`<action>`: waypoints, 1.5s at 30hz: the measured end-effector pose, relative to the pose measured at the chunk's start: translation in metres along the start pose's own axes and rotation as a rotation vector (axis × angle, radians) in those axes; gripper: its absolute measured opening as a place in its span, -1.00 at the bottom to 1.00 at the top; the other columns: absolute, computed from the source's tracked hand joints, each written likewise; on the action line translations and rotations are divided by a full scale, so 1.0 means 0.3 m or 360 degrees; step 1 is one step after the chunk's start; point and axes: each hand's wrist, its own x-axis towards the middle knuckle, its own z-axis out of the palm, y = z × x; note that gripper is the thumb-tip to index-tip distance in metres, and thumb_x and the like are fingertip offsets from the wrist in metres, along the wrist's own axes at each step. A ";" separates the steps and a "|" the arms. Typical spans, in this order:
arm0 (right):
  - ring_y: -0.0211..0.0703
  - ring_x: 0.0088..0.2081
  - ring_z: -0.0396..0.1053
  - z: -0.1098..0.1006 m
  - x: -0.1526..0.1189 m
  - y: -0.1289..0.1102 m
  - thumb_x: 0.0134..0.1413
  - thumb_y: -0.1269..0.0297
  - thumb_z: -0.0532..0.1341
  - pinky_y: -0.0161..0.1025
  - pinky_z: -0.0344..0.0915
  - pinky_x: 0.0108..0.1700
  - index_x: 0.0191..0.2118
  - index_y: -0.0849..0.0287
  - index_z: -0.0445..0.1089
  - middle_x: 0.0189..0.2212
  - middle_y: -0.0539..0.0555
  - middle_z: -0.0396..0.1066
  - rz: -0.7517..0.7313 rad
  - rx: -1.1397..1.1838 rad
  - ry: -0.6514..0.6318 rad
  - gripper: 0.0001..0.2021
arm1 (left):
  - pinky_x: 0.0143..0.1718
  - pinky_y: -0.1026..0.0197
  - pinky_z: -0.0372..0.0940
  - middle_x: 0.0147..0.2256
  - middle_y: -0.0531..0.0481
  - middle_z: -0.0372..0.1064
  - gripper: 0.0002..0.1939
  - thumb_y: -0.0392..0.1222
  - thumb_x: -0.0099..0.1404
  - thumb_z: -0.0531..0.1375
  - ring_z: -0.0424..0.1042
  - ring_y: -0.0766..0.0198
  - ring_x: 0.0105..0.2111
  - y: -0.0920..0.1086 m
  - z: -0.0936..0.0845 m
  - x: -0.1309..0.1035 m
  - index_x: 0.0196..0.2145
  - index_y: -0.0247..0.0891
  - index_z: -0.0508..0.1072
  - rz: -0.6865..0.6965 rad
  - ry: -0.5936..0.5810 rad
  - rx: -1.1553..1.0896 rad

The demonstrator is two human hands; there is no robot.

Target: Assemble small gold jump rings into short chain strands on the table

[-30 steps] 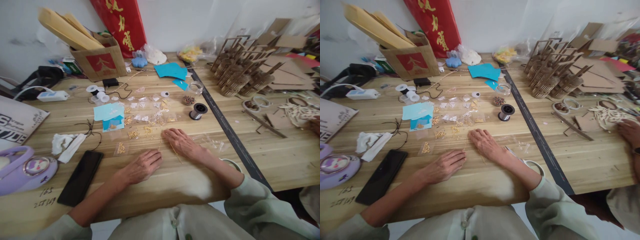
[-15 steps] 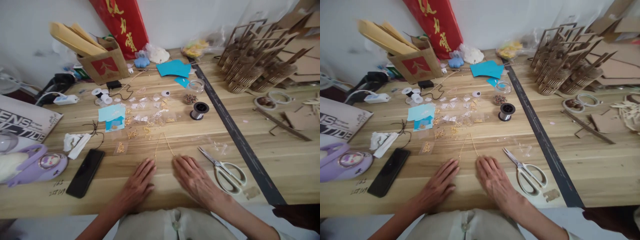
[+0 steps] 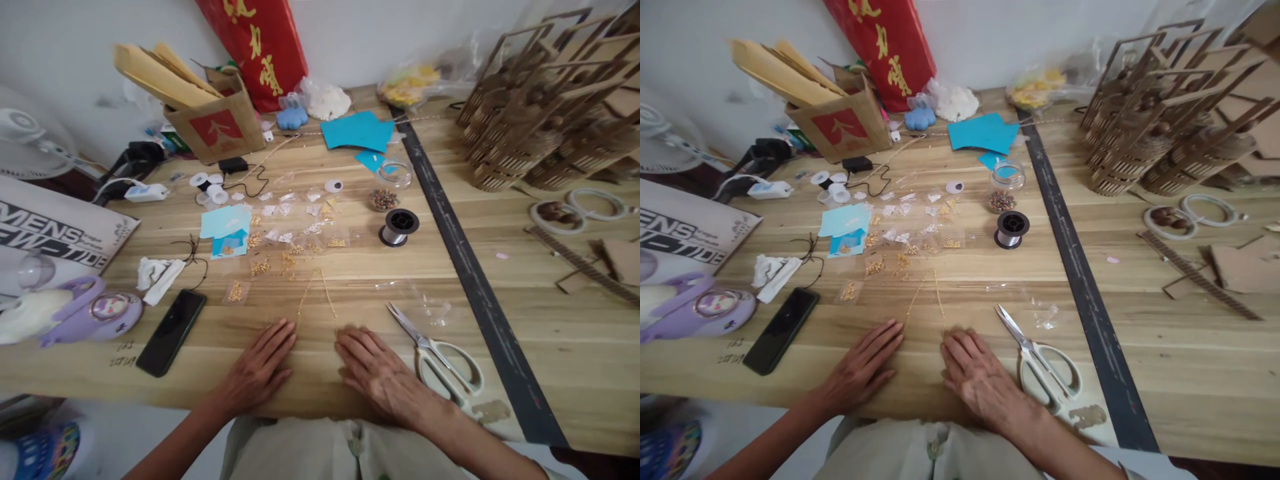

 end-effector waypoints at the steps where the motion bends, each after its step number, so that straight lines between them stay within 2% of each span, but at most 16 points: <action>1: 0.03 0.04 0.29 -0.005 0.002 0.008 0.16 0.27 0.19 -0.01 0.28 0.11 0.01 0.36 0.36 -0.03 0.23 0.40 -0.0024 0.0015 0.0001 -0.66 | 0.19 -0.09 0.15 0.21 -0.28 0.14 -0.41 -0.20 0.34 0.08 -0.01 -0.03 0.27 0.001 0.001 -0.001 0.27 -0.40 0.05 -0.0005 -0.0005 -0.0007; 9: 0.03 0.02 0.30 -0.035 0.001 0.055 0.16 0.28 0.19 -0.02 0.30 0.09 0.00 0.38 0.35 -0.05 0.24 0.40 -0.0154 0.0092 -0.0123 -0.66 | 0.21 -0.09 0.12 0.23 -0.29 0.10 -0.38 -0.22 0.33 0.09 -0.01 -0.03 0.27 0.016 0.006 -0.001 0.28 -0.40 0.02 -0.0076 -0.0040 -0.0031; 17: -0.02 0.08 0.26 -0.048 -0.023 0.071 0.23 0.27 0.11 -0.05 0.27 0.11 0.06 0.30 0.31 0.01 0.22 0.38 -0.0199 0.0078 -0.0133 -0.66 | 0.16 -0.07 0.17 0.17 -0.30 0.19 -0.36 -0.23 0.34 0.09 0.06 -0.02 0.24 0.016 0.008 -0.005 0.30 -0.40 -0.03 -0.0098 0.0099 -0.0007; 22: 0.04 0.23 0.07 -0.116 -0.029 0.090 0.26 0.22 0.06 0.07 0.11 0.20 0.24 0.23 0.11 0.21 0.17 0.17 -0.0083 -0.0079 -0.0245 -0.53 | 0.17 -0.10 0.13 0.14 -0.29 0.22 -0.38 -0.18 0.34 0.09 0.05 -0.06 0.23 0.012 0.020 0.007 0.28 -0.38 0.01 -0.0060 0.0122 0.0042; 26: 0.08 0.31 -0.12 -0.145 0.054 0.136 0.28 0.12 0.03 0.11 -0.04 0.26 0.32 0.23 -0.05 0.30 0.17 -0.01 -0.0092 -0.0170 -0.0258 -0.43 | 0.17 -0.15 0.12 0.16 -0.30 0.17 -0.42 -0.14 0.35 0.07 0.00 -0.09 0.25 0.001 0.024 0.020 0.26 -0.37 0.08 -0.0071 0.0073 0.0047; 29: 0.07 0.33 -0.17 -0.120 0.148 0.186 0.29 0.09 0.00 0.12 -0.09 0.27 0.33 0.20 -0.09 0.31 0.17 -0.04 -0.0166 -0.0180 -0.0266 -0.42 | 0.15 -0.17 0.14 0.15 -0.31 0.17 -0.46 -0.12 0.34 0.08 -0.01 -0.11 0.24 -0.013 0.025 0.026 0.22 -0.38 0.15 -0.0035 0.0074 0.0060; 34: 0.07 0.33 -0.19 -0.031 0.259 0.248 0.28 0.00 -0.03 0.13 -0.14 0.28 0.34 0.20 -0.12 0.31 0.17 -0.03 -0.0210 -0.0215 -0.0288 -0.37 | 0.14 -0.19 0.16 0.15 -0.32 0.15 -0.51 -0.14 0.35 0.06 -0.03 -0.12 0.25 -0.036 0.026 0.024 0.18 -0.39 0.21 -0.0005 0.0052 0.0038; 39: 0.08 0.33 -0.20 0.034 0.297 0.266 0.28 -0.06 -0.10 0.14 -0.16 0.27 0.34 0.18 -0.11 0.31 0.15 -0.04 -0.0201 -0.0236 -0.0283 -0.37 | 0.15 -0.18 0.17 0.16 -0.32 0.14 -0.50 -0.14 0.34 0.07 -0.02 -0.10 0.24 -0.056 0.028 0.010 0.18 -0.40 0.20 0.0021 0.0064 -0.0021; 45: 0.11 0.32 -0.16 0.050 0.311 0.276 0.28 -0.10 -0.15 0.16 -0.13 0.25 0.34 0.17 -0.12 0.31 0.15 -0.03 -0.0166 -0.0262 -0.0310 -0.36 | 0.14 -0.19 0.18 0.17 -0.32 0.13 -0.47 -0.11 0.35 0.06 0.01 -0.09 0.24 -0.070 0.036 -0.003 0.21 -0.39 0.16 0.0036 0.0093 -0.0086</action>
